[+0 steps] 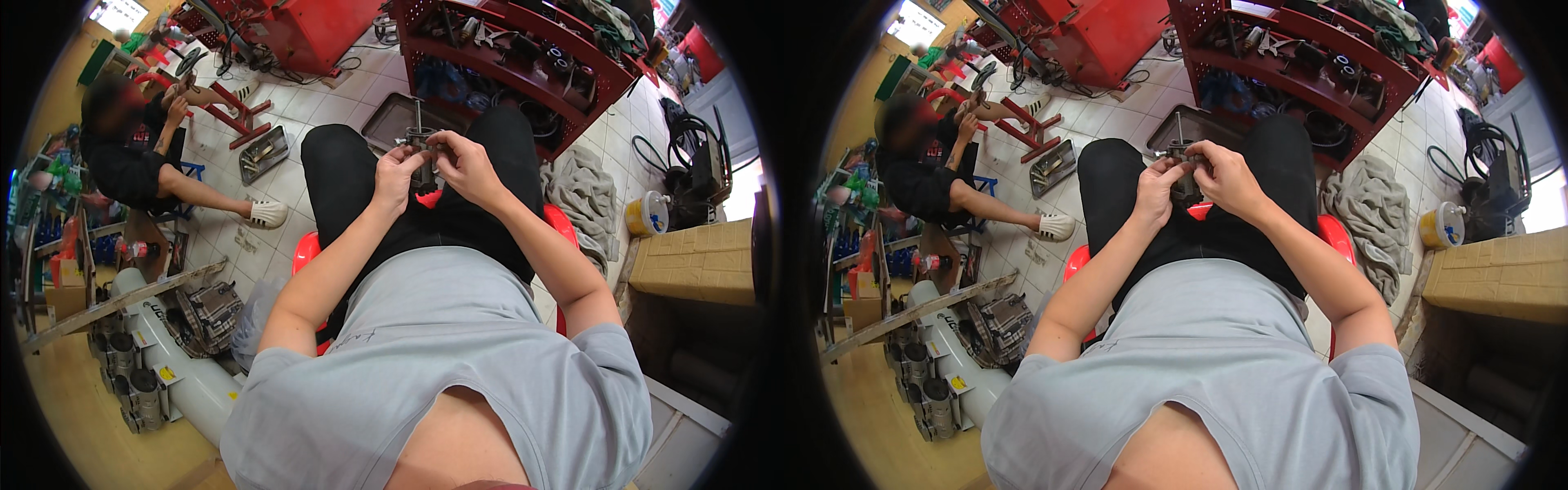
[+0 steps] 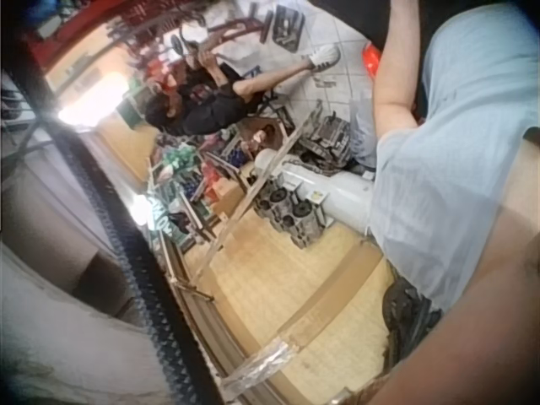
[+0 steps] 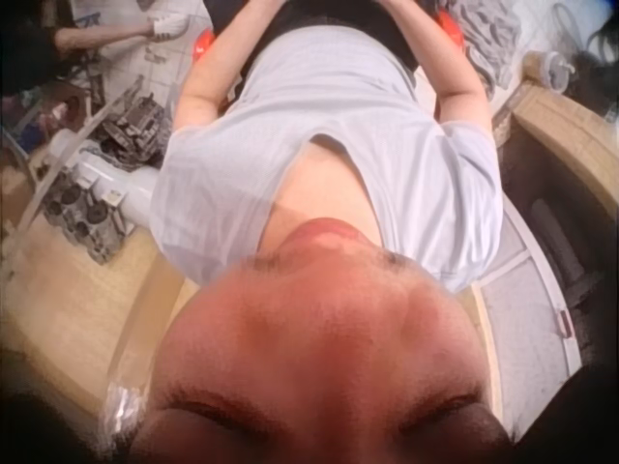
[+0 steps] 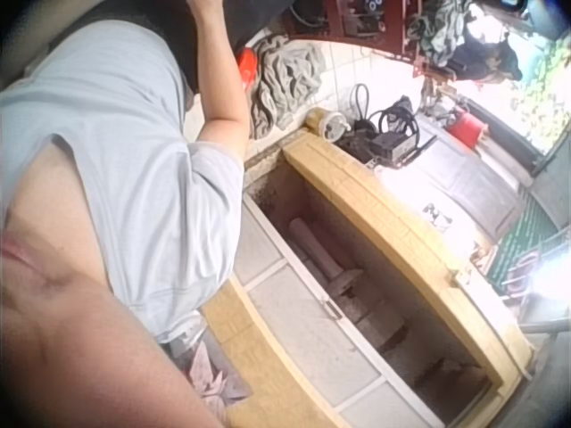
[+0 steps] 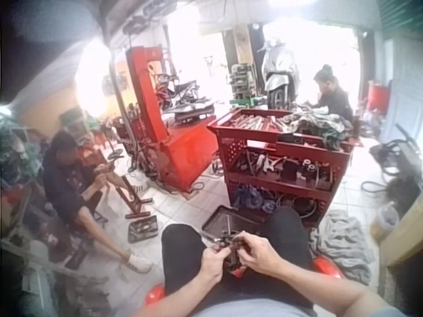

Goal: The person sits on a low stool in a workshop and assembles a mechanical component, likely a carburetor, by hand. They insert a metal rod into the central housing and tighten a ring around it, occasionally reaching for small parts from a metal tray on the floor.

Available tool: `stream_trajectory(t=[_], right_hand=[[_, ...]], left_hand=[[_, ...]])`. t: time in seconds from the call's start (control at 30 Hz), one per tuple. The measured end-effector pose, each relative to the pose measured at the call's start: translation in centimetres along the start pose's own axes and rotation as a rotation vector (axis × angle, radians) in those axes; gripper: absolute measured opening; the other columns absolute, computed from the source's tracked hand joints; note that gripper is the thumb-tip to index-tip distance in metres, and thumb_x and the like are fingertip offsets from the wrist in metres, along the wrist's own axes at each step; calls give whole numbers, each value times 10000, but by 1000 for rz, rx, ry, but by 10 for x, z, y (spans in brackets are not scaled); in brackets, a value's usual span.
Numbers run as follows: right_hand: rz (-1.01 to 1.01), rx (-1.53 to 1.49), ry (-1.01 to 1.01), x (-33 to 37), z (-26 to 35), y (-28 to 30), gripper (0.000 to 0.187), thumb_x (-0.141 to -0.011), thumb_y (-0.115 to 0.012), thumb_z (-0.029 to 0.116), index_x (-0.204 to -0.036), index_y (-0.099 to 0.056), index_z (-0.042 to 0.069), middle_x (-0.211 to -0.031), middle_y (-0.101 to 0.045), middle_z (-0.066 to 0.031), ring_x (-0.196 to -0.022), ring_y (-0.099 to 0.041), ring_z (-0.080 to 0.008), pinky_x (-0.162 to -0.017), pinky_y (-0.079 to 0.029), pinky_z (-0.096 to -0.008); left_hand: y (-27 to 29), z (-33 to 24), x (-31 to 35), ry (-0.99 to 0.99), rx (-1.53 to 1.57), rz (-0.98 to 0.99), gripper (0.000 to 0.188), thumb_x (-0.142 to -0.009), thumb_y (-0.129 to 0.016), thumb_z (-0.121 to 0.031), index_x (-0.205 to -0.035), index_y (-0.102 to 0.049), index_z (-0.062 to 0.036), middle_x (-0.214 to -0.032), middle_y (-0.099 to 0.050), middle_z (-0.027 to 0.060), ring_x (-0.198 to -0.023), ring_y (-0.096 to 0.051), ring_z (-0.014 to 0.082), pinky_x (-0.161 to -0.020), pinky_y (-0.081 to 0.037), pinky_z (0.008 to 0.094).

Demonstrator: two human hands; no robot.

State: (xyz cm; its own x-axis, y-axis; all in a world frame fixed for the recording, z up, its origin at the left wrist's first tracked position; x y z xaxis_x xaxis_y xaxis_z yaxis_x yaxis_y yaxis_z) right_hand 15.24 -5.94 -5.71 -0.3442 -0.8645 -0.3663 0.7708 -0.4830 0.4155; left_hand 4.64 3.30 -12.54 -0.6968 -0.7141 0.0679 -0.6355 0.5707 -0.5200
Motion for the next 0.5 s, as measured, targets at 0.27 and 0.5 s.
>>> stream_trajectory(t=[0.27, 0.5], right_hand=[[-151, 489, 342, 3, 18, 7, 163, -795, -632, 71, -957, -630, 63, -773, -651, -106, -636, -642, -266, -547, -506, -357], [-132, 622, 209, 0, 11, 8, 283, -875, -628, 263, -675, -606, 64, -572, -586, -114, -522, -600, -294, -477, -458, -379]], left_hand=[[1, 1, -1, -6, 5, 3, 98, -843, -669, 0, -935, -674, -33, -890, -682, 24, -800, -630, 92, -739, -476, 224], [2, -2, 0, -39, -37, -34, 82, -829, -684, 9, -901, -658, -21, -881, -678, 37, -785, -636, 100, -727, -492, 221]])
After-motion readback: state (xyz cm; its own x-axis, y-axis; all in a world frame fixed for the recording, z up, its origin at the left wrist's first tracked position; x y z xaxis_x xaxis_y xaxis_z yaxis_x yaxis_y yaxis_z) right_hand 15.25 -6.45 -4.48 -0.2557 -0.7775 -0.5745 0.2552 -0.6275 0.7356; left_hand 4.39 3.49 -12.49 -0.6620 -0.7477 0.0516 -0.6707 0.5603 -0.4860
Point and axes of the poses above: each hand's wrist, its own x-axis away from the middle knuckle, its own y-axis out of the back of the hand, z = x × y, the point moved 5 cm from there along -x, towards the middle knuckle
